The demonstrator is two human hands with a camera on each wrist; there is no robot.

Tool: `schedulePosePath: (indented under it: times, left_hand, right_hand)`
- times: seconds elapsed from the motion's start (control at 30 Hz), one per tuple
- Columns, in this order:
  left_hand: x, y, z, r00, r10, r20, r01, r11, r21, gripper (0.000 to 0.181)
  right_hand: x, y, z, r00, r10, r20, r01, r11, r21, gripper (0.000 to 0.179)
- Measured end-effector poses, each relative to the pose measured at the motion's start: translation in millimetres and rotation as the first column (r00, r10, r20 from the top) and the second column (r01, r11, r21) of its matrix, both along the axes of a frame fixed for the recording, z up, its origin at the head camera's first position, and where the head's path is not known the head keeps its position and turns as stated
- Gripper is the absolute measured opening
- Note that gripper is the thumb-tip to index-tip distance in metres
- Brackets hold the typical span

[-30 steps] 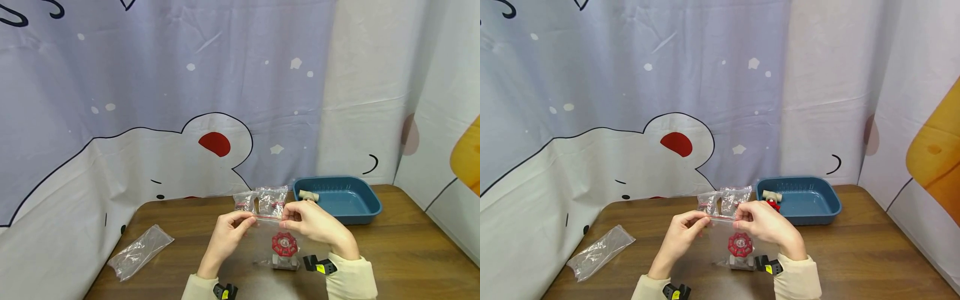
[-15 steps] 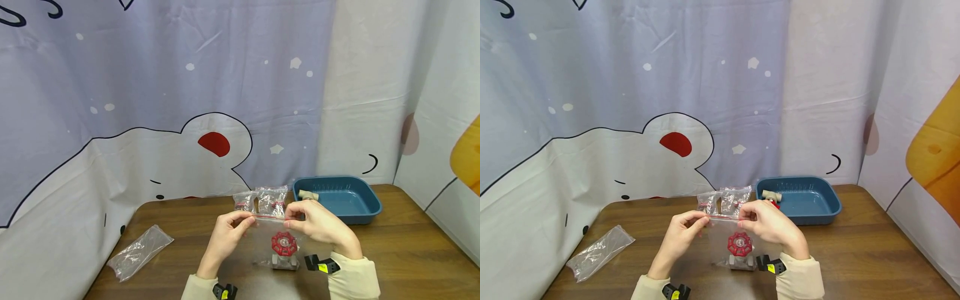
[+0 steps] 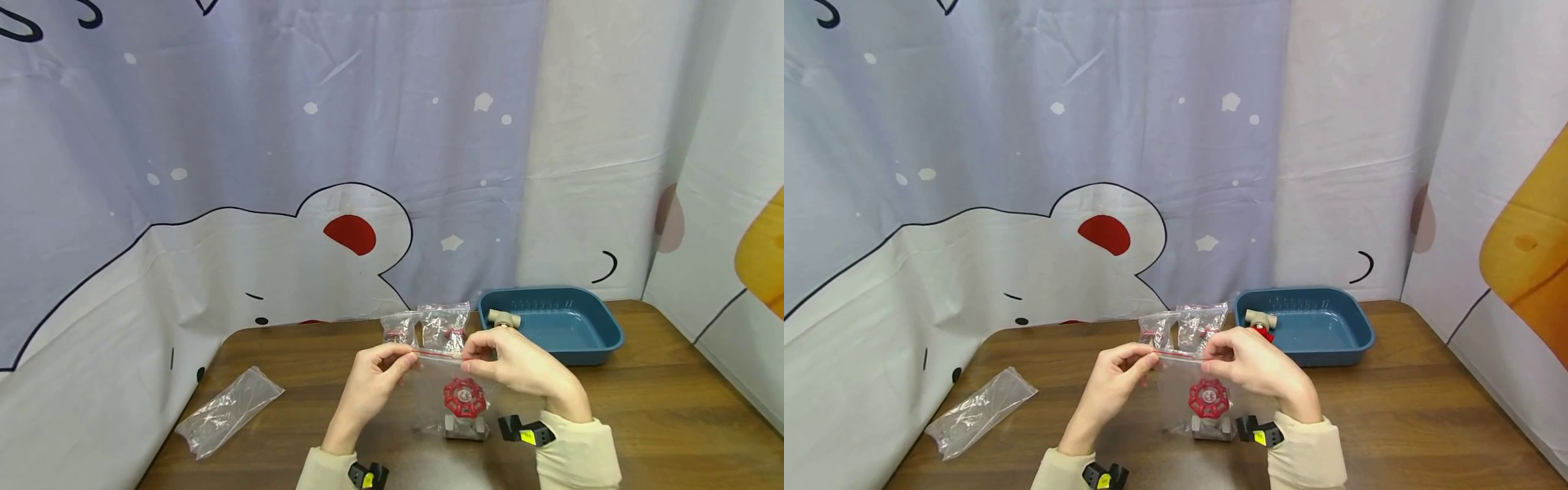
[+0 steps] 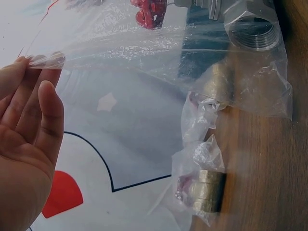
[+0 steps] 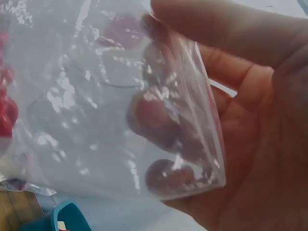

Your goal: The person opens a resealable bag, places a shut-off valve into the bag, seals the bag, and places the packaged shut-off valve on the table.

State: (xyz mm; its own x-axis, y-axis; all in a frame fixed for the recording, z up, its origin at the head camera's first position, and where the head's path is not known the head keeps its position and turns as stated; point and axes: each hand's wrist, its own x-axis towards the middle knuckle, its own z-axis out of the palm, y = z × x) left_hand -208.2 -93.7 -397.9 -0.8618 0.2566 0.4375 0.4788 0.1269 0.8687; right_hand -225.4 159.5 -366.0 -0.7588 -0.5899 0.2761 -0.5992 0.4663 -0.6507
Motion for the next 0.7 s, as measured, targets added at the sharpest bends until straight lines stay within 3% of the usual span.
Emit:
schedulePosePath:
  times: [0.3,0.57,0.7]
  left_hand:
    - [-0.2,0.2,-0.4,1.0,0.01,-0.008,-0.01,1.0,-0.007,0.008]
    - [-0.5,0.6,0.4,1.0,0.012,-0.009,-0.012,1.0,-0.005,0.008]
    - [0.2,0.5,0.2,1.0,0.009,0.0,-0.009,1.0,-0.003,0.008]
  right_hand:
    - [-1.3,-2,-2.6,0.999,-0.024,-0.043,0.023,0.999,-0.04,0.016]
    - [1.4,5,1.7,0.998,-0.045,0.043,0.045,0.999,0.011,0.011]
    - [1.1,10,-0.3,0.999,-0.041,0.021,0.041,0.999,0.01,0.013]
